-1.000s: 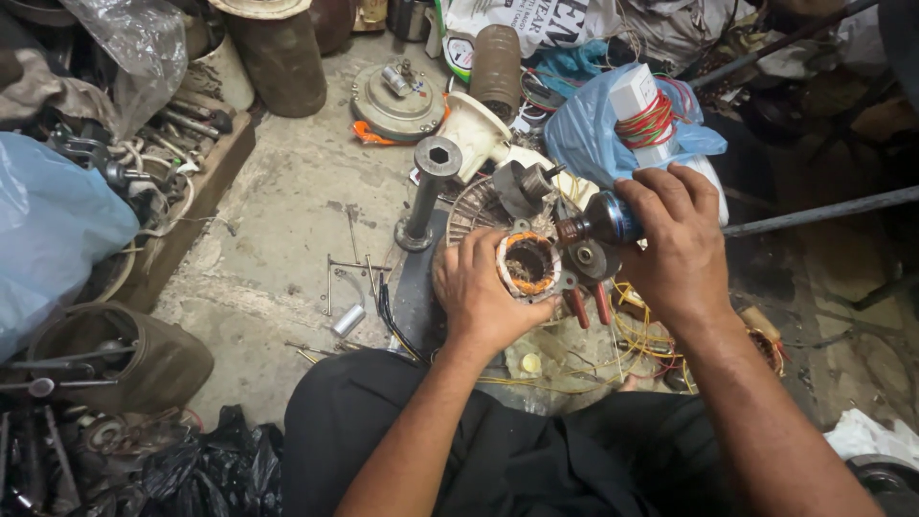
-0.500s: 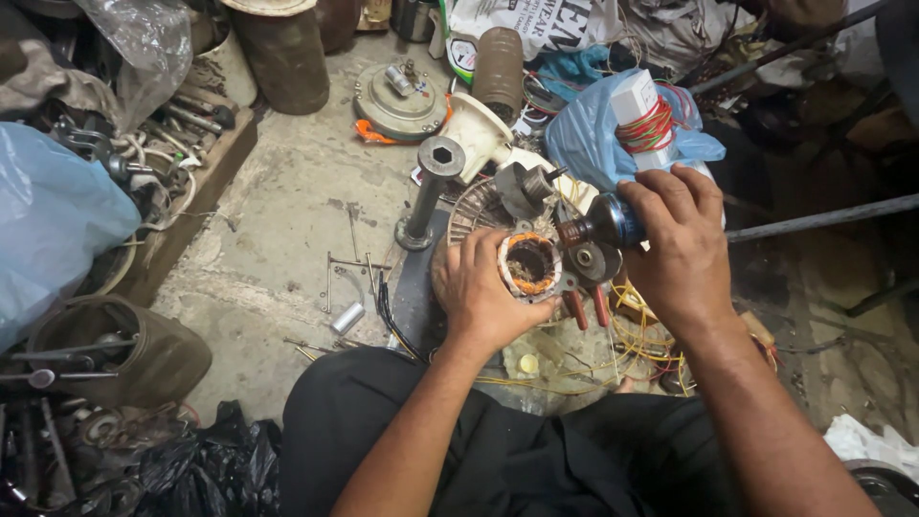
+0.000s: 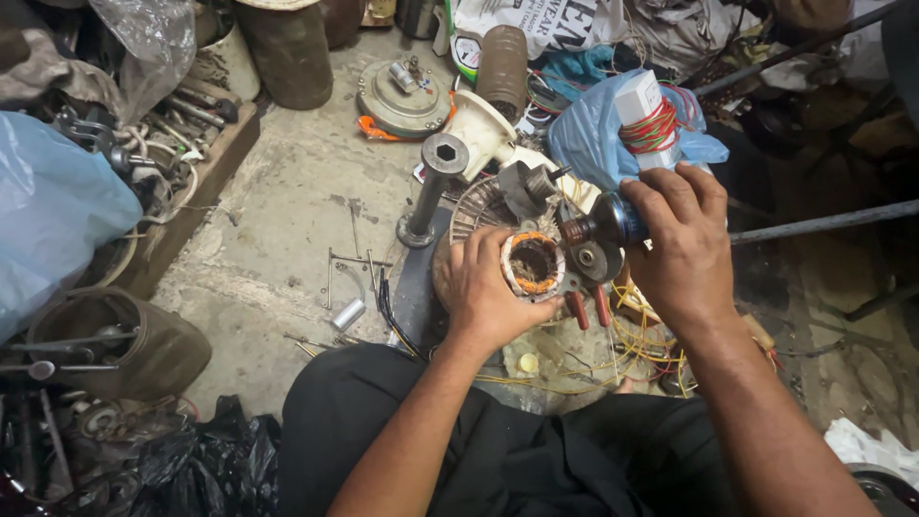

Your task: The person disassembles fan motor components, wipes a bottle with a cloth, pours liquid from the bottle onto the motor stator and parts, and fits the motor components back together by hand.

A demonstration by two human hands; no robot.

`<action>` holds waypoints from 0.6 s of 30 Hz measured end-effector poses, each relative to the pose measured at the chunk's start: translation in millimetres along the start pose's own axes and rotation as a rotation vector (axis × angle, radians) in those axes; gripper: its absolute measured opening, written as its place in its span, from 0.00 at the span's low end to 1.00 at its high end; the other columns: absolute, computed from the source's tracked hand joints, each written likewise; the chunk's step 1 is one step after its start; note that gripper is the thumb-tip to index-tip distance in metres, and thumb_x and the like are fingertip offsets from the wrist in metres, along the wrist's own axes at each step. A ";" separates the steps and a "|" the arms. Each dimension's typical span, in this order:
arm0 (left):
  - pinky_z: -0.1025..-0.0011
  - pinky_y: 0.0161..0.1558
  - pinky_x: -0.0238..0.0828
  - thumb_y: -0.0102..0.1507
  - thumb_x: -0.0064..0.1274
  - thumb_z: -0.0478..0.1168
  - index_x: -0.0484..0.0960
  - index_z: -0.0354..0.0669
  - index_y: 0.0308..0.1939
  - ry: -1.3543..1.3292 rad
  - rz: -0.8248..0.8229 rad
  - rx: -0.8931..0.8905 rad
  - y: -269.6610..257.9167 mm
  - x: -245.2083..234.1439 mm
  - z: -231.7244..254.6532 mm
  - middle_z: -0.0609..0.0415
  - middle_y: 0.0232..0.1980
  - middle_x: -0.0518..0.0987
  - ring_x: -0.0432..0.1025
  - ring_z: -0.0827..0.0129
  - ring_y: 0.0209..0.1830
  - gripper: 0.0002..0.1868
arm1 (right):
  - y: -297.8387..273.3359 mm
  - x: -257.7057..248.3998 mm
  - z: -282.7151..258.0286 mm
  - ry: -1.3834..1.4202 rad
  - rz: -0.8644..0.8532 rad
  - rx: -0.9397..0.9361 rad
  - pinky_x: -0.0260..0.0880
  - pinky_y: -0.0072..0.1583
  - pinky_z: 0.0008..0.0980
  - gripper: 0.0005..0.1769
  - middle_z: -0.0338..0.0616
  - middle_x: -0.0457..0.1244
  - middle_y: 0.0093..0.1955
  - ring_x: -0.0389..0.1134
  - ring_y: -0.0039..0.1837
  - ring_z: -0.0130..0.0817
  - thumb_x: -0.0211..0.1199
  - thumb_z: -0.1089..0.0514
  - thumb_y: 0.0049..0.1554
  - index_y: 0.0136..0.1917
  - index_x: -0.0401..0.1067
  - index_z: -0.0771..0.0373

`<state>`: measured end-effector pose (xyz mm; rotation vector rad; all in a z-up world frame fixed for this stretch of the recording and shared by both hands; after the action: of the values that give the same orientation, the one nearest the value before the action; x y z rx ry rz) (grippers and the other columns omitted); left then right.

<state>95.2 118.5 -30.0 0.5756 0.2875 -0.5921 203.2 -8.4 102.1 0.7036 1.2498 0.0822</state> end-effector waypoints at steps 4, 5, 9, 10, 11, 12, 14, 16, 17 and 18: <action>0.46 0.66 0.52 0.33 0.79 0.53 0.72 0.46 0.58 0.015 -0.028 -0.018 0.0 -0.1 0.5 0.54 0.61 0.72 0.64 0.53 0.61 0.52 | -0.5 -0.2 0.3 -0.004 0.003 -0.012 0.65 0.71 0.48 0.39 0.45 0.64 0.67 0.59 0.74 0.55 0.71 0.72 0.38 0.64 0.74 0.58; 0.47 0.65 0.53 0.33 0.79 0.52 0.72 0.46 0.57 0.013 -0.036 -0.023 0.3 0.5 0.0 0.53 0.61 0.72 0.64 0.53 0.61 0.51 | -0.2 -0.1 0.7 -0.005 0.000 -0.010 0.65 0.71 0.47 0.39 0.45 0.64 0.67 0.59 0.74 0.55 0.72 0.71 0.38 0.64 0.74 0.58; 0.53 0.63 0.61 0.36 0.79 0.51 0.71 0.44 0.59 -0.060 -0.022 0.018 0.3 2.0 -0.2 0.50 0.61 0.72 0.64 0.51 0.61 0.51 | -0.5 -0.1 1.6 -0.011 -0.006 -0.003 0.65 0.70 0.47 0.40 0.45 0.64 0.67 0.58 0.74 0.55 0.73 0.71 0.37 0.65 0.74 0.58; 0.53 0.63 0.61 0.36 0.79 0.51 0.71 0.43 0.59 -0.062 -0.018 0.025 0.2 2.6 -0.4 0.50 0.61 0.72 0.64 0.51 0.61 0.51 | -0.7 -0.2 1.8 -0.015 -0.006 -0.003 0.65 0.70 0.47 0.40 0.44 0.64 0.67 0.59 0.74 0.55 0.73 0.71 0.37 0.65 0.74 0.58; 0.53 0.62 0.61 0.36 0.79 0.51 0.71 0.43 0.59 -0.064 -0.015 0.033 0.0 3.0 -0.4 0.50 0.61 0.72 0.64 0.51 0.60 0.51 | -0.8 -0.5 1.9 -0.018 -0.004 -0.004 0.65 0.70 0.47 0.40 0.44 0.64 0.67 0.58 0.74 0.55 0.73 0.71 0.37 0.65 0.74 0.58; 0.53 0.62 0.61 0.35 0.79 0.50 0.71 0.43 0.59 -0.065 -0.008 0.039 -0.4 3.0 -0.4 0.50 0.61 0.72 0.64 0.51 0.60 0.51 | -0.9 -0.7 1.8 -0.020 -0.004 -0.006 0.65 0.70 0.47 0.41 0.44 0.64 0.67 0.58 0.74 0.55 0.74 0.71 0.37 0.65 0.74 0.58; 0.53 0.62 0.61 0.35 0.79 0.50 0.71 0.42 0.59 -0.067 0.006 0.052 -1.2 2.9 -0.3 0.49 0.61 0.71 0.64 0.50 0.60 0.51 | -1.4 -0.8 1.6 -0.019 -0.006 -0.006 0.65 0.70 0.47 0.41 0.44 0.64 0.67 0.58 0.74 0.55 0.74 0.71 0.36 0.65 0.74 0.58; 0.53 0.62 0.62 0.35 0.79 0.50 0.70 0.42 0.59 -0.079 0.007 0.056 -1.2 3.6 -0.3 0.49 0.61 0.71 0.64 0.50 0.61 0.51 | -1.9 -0.9 1.6 -0.012 -0.010 -0.001 0.65 0.70 0.47 0.41 0.45 0.64 0.67 0.58 0.74 0.55 0.75 0.70 0.36 0.64 0.74 0.58; 0.54 0.62 0.62 0.36 0.79 0.50 0.70 0.42 0.59 -0.084 0.007 0.059 -1.2 3.6 -0.2 0.49 0.61 0.71 0.64 0.50 0.61 0.51 | -1.8 -0.8 1.2 -0.013 -0.013 -0.002 0.65 0.70 0.47 0.41 0.44 0.64 0.67 0.58 0.74 0.55 0.75 0.70 0.36 0.64 0.74 0.58; 0.54 0.62 0.62 0.36 0.79 0.50 0.70 0.42 0.59 -0.087 0.005 0.058 -1.3 3.7 -0.1 0.49 0.61 0.71 0.64 0.50 0.61 0.51 | -1.8 -0.7 1.2 -0.014 -0.015 -0.003 0.65 0.70 0.47 0.41 0.44 0.64 0.67 0.58 0.74 0.56 0.74 0.70 0.36 0.64 0.74 0.59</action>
<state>97.4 116.1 -32.2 0.6046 0.1879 -0.6204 203.5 -10.6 101.9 0.6908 1.2408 0.0667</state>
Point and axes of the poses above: each hand's wrist, its own y-axis towards the middle knuckle, its own x-axis out of the palm, z = x × y, the point moved 7 cm from there along y, towards the middle knuckle
